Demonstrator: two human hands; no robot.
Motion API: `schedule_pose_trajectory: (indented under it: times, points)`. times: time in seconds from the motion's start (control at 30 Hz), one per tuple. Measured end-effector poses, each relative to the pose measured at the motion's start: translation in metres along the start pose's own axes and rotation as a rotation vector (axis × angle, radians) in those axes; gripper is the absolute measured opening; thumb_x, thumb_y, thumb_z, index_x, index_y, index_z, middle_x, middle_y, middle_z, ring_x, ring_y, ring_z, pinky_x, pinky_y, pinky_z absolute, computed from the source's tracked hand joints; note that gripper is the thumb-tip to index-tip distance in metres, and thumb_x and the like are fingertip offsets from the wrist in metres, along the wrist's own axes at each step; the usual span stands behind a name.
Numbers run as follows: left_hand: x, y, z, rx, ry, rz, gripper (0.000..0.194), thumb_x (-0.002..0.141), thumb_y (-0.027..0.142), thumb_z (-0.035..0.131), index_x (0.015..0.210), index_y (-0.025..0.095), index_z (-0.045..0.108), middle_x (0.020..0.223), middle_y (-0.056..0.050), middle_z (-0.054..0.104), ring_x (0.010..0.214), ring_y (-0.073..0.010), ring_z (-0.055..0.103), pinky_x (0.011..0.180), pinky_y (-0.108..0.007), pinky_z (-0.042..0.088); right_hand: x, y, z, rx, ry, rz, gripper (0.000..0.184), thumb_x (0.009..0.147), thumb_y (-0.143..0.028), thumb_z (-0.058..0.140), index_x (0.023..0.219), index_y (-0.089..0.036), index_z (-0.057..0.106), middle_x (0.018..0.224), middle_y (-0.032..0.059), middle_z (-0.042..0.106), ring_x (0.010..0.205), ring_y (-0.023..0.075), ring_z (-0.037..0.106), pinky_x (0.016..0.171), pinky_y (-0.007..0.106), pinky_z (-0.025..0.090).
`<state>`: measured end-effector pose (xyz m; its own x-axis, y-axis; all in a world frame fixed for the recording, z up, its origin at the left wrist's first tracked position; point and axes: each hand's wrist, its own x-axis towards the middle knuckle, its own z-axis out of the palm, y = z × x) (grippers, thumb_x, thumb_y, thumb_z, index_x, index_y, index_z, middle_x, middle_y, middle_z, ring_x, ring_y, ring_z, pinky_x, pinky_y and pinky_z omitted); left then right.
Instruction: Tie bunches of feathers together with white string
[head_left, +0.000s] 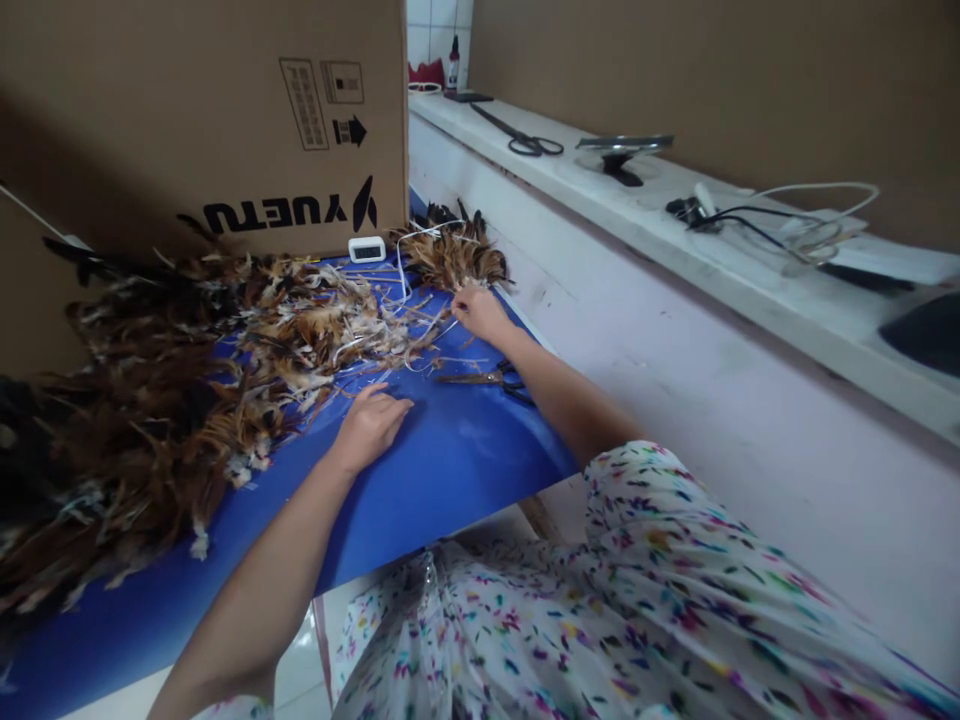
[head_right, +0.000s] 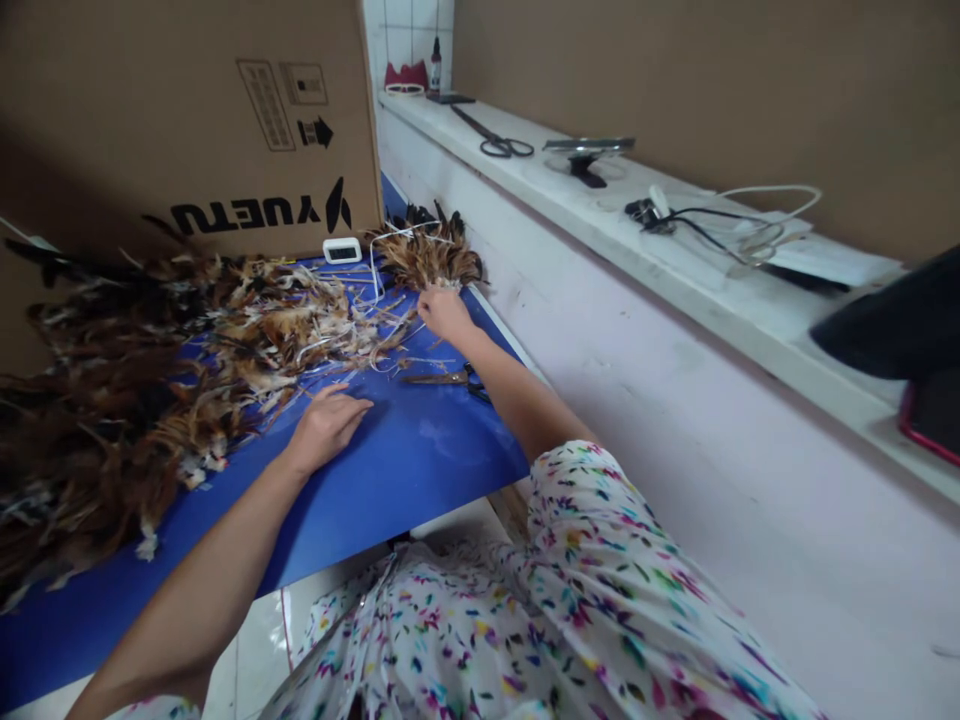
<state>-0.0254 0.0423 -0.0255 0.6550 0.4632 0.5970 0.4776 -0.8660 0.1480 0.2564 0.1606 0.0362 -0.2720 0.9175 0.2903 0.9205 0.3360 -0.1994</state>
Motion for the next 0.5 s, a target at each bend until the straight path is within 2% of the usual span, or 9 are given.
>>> schedule_pose_trajectory:
  times: [0.1,0.23,0.43,0.5]
  points:
    - [0.0,-0.001,0.0,-0.007,0.013,0.0,0.02,0.096,0.018,0.048,0.099,0.019,0.068,0.079,-0.003,0.074,0.069,-0.0143,0.069,0.097,-0.043,0.052,0.009,0.011,-0.023,0.081,0.122,0.087,0.019,0.084,-0.016,0.055,0.089,-0.012,0.073,0.092,0.0112,0.073,0.086,0.021,0.064,0.084,0.032,0.047]
    - [-0.001,-0.002,0.001,-0.018,0.011,-0.015,0.021,0.097,0.019,0.048,0.098,0.02,0.068,0.078,-0.003,0.074,0.07,-0.0144,0.069,0.097,-0.042,0.052,0.018,0.02,-0.052,0.165,0.226,0.147,0.014,0.08,-0.021,0.062,0.083,-0.014,0.073,0.08,0.006,0.073,0.076,0.0182,0.063,0.075,0.03,0.047]
    - [-0.002,-0.004,0.003,-0.017,0.013,-0.026,0.021,0.097,0.02,0.047,0.098,0.021,0.068,0.08,-0.003,0.074,0.072,-0.0146,0.069,0.097,-0.041,0.052,0.028,0.02,-0.081,0.237,0.284,0.176,0.014,0.083,-0.019,0.059,0.083,-0.013,0.072,0.064,0.0027,0.067,0.06,0.0161,0.062,0.07,0.031,0.049]
    - [-0.003,-0.004,0.004,-0.015,0.016,-0.02,0.022,0.097,0.019,0.047,0.098,0.021,0.068,0.081,-0.004,0.075,0.072,-0.0148,0.069,0.096,-0.041,0.052,0.033,0.019,-0.086,0.244,0.309,0.192,0.015,0.084,-0.018,0.057,0.085,-0.012,0.071,0.064,0.0029,0.067,0.057,0.0157,0.061,0.071,0.032,0.05]
